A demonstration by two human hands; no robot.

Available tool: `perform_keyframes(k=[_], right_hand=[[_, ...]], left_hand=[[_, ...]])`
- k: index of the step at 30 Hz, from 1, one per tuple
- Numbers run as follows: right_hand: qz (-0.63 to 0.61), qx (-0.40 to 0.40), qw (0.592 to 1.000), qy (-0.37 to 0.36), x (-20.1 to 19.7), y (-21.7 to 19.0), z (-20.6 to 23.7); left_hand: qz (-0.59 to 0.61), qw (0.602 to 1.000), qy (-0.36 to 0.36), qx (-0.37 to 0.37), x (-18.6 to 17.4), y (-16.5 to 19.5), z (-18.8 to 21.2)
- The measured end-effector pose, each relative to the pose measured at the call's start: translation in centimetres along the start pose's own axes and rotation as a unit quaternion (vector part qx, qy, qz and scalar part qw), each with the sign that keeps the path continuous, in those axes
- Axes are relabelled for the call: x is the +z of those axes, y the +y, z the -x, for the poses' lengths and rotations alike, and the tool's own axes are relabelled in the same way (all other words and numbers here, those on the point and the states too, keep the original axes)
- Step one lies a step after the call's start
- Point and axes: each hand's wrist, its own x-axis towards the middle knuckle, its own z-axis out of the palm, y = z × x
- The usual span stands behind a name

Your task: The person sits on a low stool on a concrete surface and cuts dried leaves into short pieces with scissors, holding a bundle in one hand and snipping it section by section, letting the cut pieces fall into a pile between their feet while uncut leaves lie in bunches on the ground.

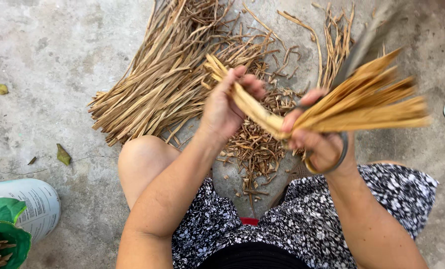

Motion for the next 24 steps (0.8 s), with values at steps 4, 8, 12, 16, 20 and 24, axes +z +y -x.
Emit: perform_keyframes(k=[4, 8, 12, 16, 20, 24], right_hand=[[0.016, 0.087, 0.989, -0.116, -3.2, 0.1, -0.6], [0.041, 0.294, 0.946, -0.128, -4.3, -0.8, -2.0], [0.214, 0.364, 0.886, -0.19, -3.9, 1.6, 0.0], [0.309, 0.323, 0.854, -0.265, -5.6, 5.7, 2.2], [0.398, 0.352, 0.793, -0.297, -7.1, 7.5, 3.5], [0.406, 0.432, 0.783, -0.187, -8.1, 3.3, 1.0]], left_hand=[[0.014, 0.992, -0.008, 0.124, 0.5, 5.0, -4.5], [-0.087, 0.982, 0.006, 0.17, 3.6, 8.9, -6.2], [-0.137, 0.971, 0.02, 0.196, 3.2, 8.6, -4.5], [-0.169, 0.969, 0.02, 0.179, 1.3, 6.4, -4.2], [-0.212, 0.961, -0.031, 0.172, -0.6, 4.0, -3.4], [-0.282, 0.944, 0.003, 0.17, 0.8, 4.3, -2.5]])
